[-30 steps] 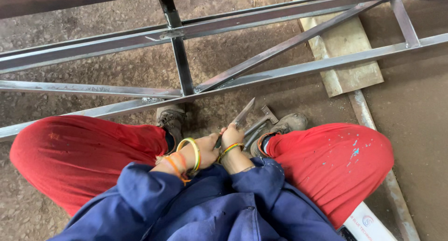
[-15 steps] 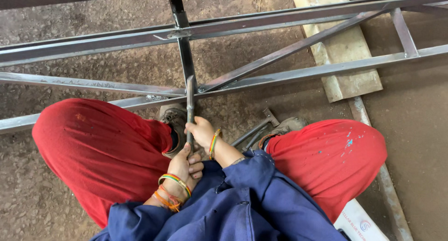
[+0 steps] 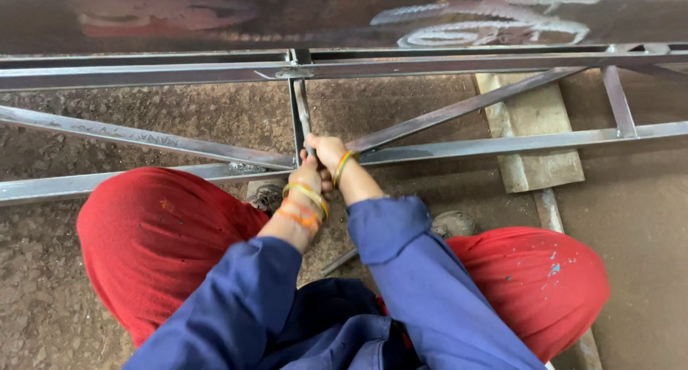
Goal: The person uses a hammer and a metal rod to strike and position components of a large metal structure, handling a metal pin and using the rod as a lever to align metal beams.
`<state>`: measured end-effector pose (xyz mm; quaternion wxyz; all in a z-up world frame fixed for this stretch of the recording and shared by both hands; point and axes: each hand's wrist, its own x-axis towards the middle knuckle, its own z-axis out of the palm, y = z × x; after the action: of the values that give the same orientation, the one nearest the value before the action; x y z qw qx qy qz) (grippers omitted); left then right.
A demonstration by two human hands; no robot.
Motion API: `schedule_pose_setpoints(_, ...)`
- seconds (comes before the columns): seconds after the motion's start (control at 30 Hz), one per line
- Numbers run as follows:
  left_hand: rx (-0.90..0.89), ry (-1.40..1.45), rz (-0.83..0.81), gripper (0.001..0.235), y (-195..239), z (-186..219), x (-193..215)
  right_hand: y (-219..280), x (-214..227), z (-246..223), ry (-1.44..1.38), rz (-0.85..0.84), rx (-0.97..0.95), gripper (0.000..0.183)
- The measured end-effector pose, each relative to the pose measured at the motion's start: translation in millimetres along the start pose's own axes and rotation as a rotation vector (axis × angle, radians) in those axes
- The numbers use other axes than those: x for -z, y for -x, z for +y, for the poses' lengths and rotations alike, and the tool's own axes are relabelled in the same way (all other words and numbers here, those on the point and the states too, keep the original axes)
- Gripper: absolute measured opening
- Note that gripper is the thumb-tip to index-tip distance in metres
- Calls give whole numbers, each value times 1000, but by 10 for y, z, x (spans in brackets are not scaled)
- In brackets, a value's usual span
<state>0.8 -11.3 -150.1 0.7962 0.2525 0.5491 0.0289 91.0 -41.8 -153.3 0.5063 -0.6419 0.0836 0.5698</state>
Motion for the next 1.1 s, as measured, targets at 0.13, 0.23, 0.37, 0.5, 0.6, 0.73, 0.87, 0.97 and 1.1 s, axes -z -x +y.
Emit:
schedule_pose_setpoints(0.13, -10, 66, 87, 40, -436, 127, -248, -392, 53, -240, -44, 28, 142, 40)
schedule_pose_setpoints(0.23, -79, -36, 131, 41, -147, -573, 81, -158, 127, 356, 53, -87, 304, 37)
schedule_pose_setpoints(0.37, 64, 25, 130, 46, 266, -1053, 340, 112, 167, 886, 18, -14, 219, 39)
schedule_pose_setpoints(0.5, -115, 7, 107, 36, -211, -251, 6, -479, 105, 160, 106, 13, 263, 39)
schedule_pose_setpoints(0.6, 24, 176, 12, 31, -537, 146, -229, -875, 133, -326, 74, 76, 114, 37)
schedule_pose_setpoints(0.73, -60, 96, 35, 35, -367, -354, 182, -572, -14, 240, 66, 83, 319, 44)
schedule_pose_setpoints(0.87, 3, -42, 247, 47, 218, -1216, 631, 169, -47, 1038, 96, 63, 190, 39)
schedule_pose_setpoints(0.97, 6, -379, 255, 61, 173, -878, 443, 112, -8, 761, 120, 24, 257, 42)
schedule_pose_setpoints(1.1, 40, -8, 175, 36, -241, -72, -198, -723, 129, -88, 247, 55, 246, 45)
